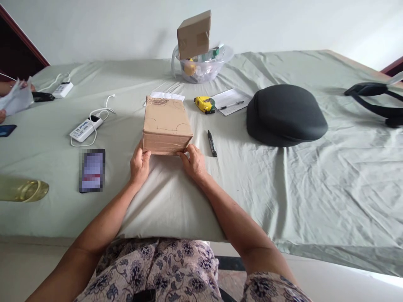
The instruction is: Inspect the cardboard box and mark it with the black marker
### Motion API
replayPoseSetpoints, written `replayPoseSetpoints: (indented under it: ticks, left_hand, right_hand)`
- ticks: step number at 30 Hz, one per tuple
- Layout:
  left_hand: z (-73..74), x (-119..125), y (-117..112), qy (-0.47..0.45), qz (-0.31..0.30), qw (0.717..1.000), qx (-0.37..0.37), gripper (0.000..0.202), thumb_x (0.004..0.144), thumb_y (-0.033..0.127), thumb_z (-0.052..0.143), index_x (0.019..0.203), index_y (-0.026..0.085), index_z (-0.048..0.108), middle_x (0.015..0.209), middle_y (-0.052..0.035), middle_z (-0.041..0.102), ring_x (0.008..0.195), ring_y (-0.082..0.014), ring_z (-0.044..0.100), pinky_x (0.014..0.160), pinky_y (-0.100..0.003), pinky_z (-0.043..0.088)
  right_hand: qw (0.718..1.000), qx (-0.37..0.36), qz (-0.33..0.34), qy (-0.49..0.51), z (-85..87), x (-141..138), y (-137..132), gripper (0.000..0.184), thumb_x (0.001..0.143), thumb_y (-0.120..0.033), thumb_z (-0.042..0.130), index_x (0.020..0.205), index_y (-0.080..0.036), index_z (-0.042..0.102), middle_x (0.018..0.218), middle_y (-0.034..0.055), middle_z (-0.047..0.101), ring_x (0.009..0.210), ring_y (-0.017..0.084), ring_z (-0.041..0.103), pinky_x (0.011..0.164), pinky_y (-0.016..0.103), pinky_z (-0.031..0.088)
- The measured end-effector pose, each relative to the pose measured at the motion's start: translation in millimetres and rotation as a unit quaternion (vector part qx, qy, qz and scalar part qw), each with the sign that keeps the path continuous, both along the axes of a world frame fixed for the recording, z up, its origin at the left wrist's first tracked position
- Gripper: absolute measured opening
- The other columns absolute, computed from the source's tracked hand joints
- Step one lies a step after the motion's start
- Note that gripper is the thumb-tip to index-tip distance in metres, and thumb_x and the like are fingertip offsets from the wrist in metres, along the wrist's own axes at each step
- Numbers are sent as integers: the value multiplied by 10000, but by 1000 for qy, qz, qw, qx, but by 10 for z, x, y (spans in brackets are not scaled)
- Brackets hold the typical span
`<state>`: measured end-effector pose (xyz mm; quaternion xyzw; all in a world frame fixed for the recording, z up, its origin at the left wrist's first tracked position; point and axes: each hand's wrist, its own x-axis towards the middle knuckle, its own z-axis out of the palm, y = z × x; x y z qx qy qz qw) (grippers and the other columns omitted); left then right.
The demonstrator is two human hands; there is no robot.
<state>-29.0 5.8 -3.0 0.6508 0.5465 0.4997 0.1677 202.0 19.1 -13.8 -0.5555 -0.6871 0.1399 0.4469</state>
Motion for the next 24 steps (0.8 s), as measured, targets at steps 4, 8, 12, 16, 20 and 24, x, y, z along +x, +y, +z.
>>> replayPoseSetpoints:
  ticks: [4, 8, 12, 16, 20, 24]
  left_hand:
    - [70, 24, -53, -24, 8, 996, -87, 456, 1051, 471, 492, 1408, 200, 579, 1133, -139, 790, 1042, -288, 762, 877, -365, 599]
    - [112, 53, -69, -86, -16, 989, -122, 470, 1050, 440, 501, 1443, 185, 538, 910, -79, 811, 869, -255, 787, 836, -351, 607]
    - [136, 102, -70, -195, -61, 971, -122, 597, 1026, 519, 508, 1490, 144, 478, 918, -83, 800, 788, -229, 796, 741, -328, 628]
    - [166, 158, -97, -237, -90, 959, -126, 756, 972, 578, 573, 1555, 132, 394, 854, -58, 787, 783, -234, 804, 744, -332, 643]
    - [160, 189, -119, -250, -119, 950, -148, 821, 936, 612, 622, 1561, 146, 361, 841, -63, 788, 764, -258, 803, 744, -374, 655]
    - [140, 176, -109, -258, -141, 939, -180, 881, 863, 677, 694, 1518, 190, 362, 836, -56, 773, 758, -264, 798, 726, -383, 655]
  right_hand:
    - [1000, -2, -5, -4, 17, 3, -2, 337, 917, -561, 544, 789, -253, 491, 814, 51, 676, 751, 219, 607, 714, 361, 495]
    - [1000, -1, -3, -4, 10, 2, 0, 415, 909, -639, 559, 776, -251, 500, 788, 53, 688, 772, 235, 646, 727, 380, 522]
    - [1000, 6, -14, 24, 22, 14, -7, 541, 871, -784, 577, 892, -244, 562, 835, 67, 710, 766, 242, 668, 744, 412, 562]
    - [992, 80, -28, 90, 106, 68, -10, 781, 870, -825, 556, 1357, -215, 531, 1129, 129, 709, 885, 241, 687, 839, 440, 595]
    - [991, 92, -25, 99, 217, 141, -2, 790, 924, -816, 447, 1458, -239, 524, 1270, 160, 641, 948, 245, 658, 846, 450, 595]
    - [990, 95, -54, 94, 279, 160, 9, 673, 951, -796, 409, 1236, -252, 685, 1079, 129, 677, 963, 273, 640, 868, 476, 570]
